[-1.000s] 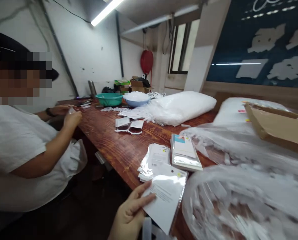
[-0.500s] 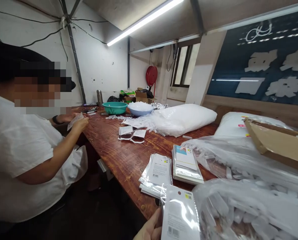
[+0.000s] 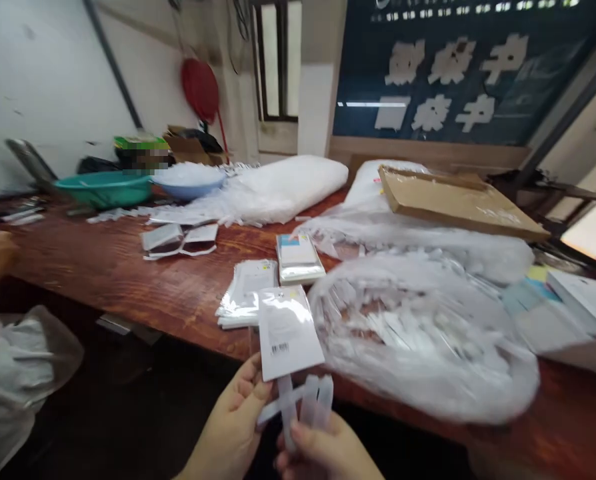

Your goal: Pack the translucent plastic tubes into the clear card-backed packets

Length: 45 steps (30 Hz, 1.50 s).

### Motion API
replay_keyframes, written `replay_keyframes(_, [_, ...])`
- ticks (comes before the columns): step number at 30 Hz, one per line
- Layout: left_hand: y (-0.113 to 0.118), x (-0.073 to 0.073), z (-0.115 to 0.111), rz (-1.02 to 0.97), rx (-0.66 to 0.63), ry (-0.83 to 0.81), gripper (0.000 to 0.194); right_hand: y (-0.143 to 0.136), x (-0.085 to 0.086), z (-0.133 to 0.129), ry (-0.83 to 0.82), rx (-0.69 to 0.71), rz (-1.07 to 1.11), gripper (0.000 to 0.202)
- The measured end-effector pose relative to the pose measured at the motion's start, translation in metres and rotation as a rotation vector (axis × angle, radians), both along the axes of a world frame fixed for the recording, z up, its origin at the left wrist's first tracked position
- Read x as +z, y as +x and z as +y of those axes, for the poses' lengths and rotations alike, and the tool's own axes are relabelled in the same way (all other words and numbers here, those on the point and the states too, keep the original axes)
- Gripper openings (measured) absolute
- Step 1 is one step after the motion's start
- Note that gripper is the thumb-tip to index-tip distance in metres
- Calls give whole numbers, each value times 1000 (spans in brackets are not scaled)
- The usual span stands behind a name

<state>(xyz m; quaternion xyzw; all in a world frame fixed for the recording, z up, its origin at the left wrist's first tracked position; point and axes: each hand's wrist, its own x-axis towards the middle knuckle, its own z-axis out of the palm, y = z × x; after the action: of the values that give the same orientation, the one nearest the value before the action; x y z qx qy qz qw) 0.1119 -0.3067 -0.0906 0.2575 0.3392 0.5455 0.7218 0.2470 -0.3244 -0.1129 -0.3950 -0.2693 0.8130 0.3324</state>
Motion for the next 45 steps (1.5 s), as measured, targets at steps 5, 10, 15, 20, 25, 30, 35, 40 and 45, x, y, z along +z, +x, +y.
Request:
replay_keyframes(5, [2, -8, -4, 86, -13, 73, 36, 0, 10, -8, -45, -144, 68, 26])
replay_keyframes(10, [-1, -14, -2, 54, -107, 82, 40, 1, 12, -8, -75, -215, 9, 25])
replay_keyframes(15, [-2, -12, 0, 20, -286, 33, 44, 0, 7, -7, -30, -184, 48, 27])
replay_keyframes(20, [-10, -10, -4, -50, -476, -83, 47, 10, 6, -9, -130, -36, 141, 24])
replay_keyframes(25, [-15, -13, -6, -129, -583, -160, 52, 25, -1, -13, -300, 134, 261, 26])
replay_keyframes(30, [-9, -11, -2, -92, -603, -247, 42, 28, -11, -16, -379, 226, 384, 27])
replay_keyframes(35, [-7, -8, -1, -17, -606, -234, 44, 27, -21, -13, -417, 295, 539, 32])
replay_keyframes(40, [-15, -11, -2, -93, -594, -174, 50, 30, -24, -8, -421, 227, 547, 33])
replay_keyframes(45, [-24, -16, -2, -252, -570, -192, 61, 33, -20, -6, -425, 129, 468, 29])
